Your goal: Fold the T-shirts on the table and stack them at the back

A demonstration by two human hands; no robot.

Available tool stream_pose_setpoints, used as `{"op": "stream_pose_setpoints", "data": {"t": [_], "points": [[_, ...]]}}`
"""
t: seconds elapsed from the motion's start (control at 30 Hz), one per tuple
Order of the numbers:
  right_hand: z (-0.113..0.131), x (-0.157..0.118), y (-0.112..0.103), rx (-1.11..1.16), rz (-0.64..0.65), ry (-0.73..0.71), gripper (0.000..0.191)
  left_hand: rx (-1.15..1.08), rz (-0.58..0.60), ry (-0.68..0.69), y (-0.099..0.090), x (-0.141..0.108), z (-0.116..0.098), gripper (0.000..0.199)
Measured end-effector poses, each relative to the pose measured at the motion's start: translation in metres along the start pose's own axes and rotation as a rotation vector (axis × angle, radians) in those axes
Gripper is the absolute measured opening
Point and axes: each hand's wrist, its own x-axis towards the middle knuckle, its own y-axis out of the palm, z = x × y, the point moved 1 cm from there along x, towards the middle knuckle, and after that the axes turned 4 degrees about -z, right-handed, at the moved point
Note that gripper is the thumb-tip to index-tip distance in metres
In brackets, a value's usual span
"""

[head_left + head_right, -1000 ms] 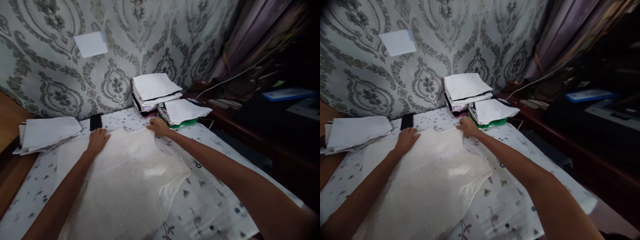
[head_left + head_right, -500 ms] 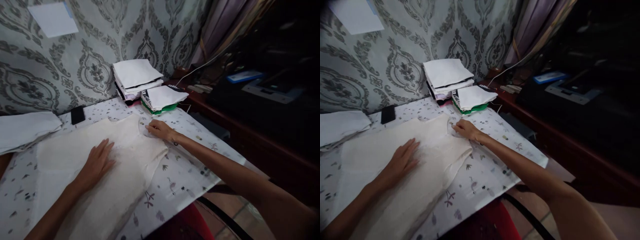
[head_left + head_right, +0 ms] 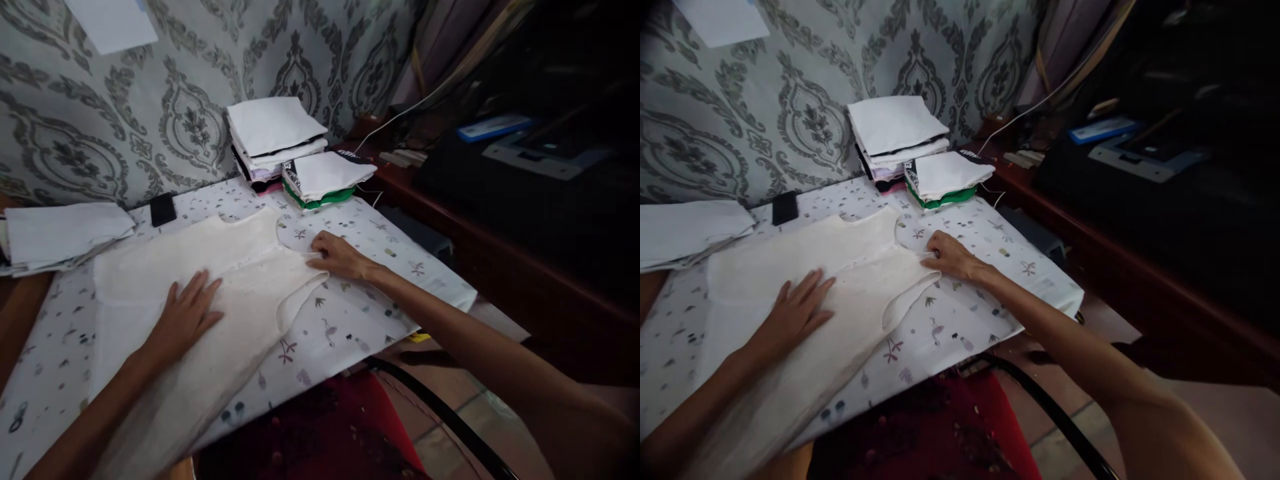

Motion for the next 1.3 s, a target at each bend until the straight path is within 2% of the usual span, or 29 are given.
{"op": "stream_pose_setpoints", "data": {"t": [0.1, 0.2, 0.3, 0.4, 0.47, 0.53, 0.63, 0.7, 0.77, 0.87, 0.97, 1.03, 1.07, 1.17, 1.23, 1.3], "points": [[0.0, -0.005, -0.001, 0.032, 0.029, -0.039, 0.019, -0.095, 0.11, 0.123, -0.007, 0.006, -0.036, 0.07], [-0.002, -0.006, -0.003, 0.184, 0.058, -0.027, 0.023, -0.237, 0.232, 0.286, -0.009, 0.008, -0.078, 0.072], [-0.006, -0.004, -0.002, 0.264, 0.028, -0.005, 0.031, -0.336, 0.269, 0.434, -0.008, -0.002, -0.114, 0.076], [-0.009, -0.001, 0.002, 0.182, -0.053, 0.002, 0.018, -0.4, 0.284, 0.522, -0.013, -0.015, -0.132, 0.076], [-0.006, 0.0, 0.006, 0.092, -0.099, 0.017, 0.009, -0.454, 0.29, 0.544, -0.02, -0.018, -0.131, 0.074], [0.004, -0.002, 0.009, -0.013, -0.16, 0.006, 0.018, -0.491, 0.257, 0.496, -0.027, -0.017, -0.121, 0.067], [0.033, -0.012, 0.016, -0.137, -0.244, -0.168, 0.023, -0.444, 0.124, 0.236, -0.033, -0.015, -0.099, 0.052], [0.057, -0.023, 0.025, -0.153, -0.176, -0.35, 0.022, -0.365, 0.066, 0.049, -0.035, -0.021, -0.091, 0.042], [0.079, -0.035, 0.036, -0.131, -0.024, -0.504, 0.023, -0.296, 0.089, -0.048, -0.04, -0.033, -0.093, 0.033], [0.102, -0.05, 0.05, -0.121, 0.174, -0.628, 0.023, -0.279, 0.214, -0.056, -0.056, -0.054, -0.11, 0.027], [0.113, -0.055, 0.052, -0.111, 0.321, -0.635, 0.024, -0.409, 0.333, -0.025, -0.073, -0.067, -0.117, 0.023], [0.117, -0.054, 0.049, -0.09, 0.39, -0.624, 0.032, -0.504, 0.35, -0.022, -0.079, -0.069, -0.105, 0.022], [0.119, -0.054, 0.048, -0.079, 0.41, -0.622, 0.035, -0.506, 0.319, -0.041, -0.08, -0.07, -0.095, 0.023], [0.124, -0.057, 0.046, -0.06, 0.426, -0.609, 0.035, -0.342, 0.224, -0.141, -0.081, -0.074, -0.061, 0.023], [0.125, -0.063, 0.046, -0.058, 0.428, -0.598, 0.035, -0.26, 0.265, -0.182, -0.083, -0.082, -0.044, 0.022], [0.124, -0.069, 0.046, -0.062, 0.436, -0.589, 0.037, -0.265, 0.357, -0.194, -0.087, -0.095, -0.034, 0.022]]}}
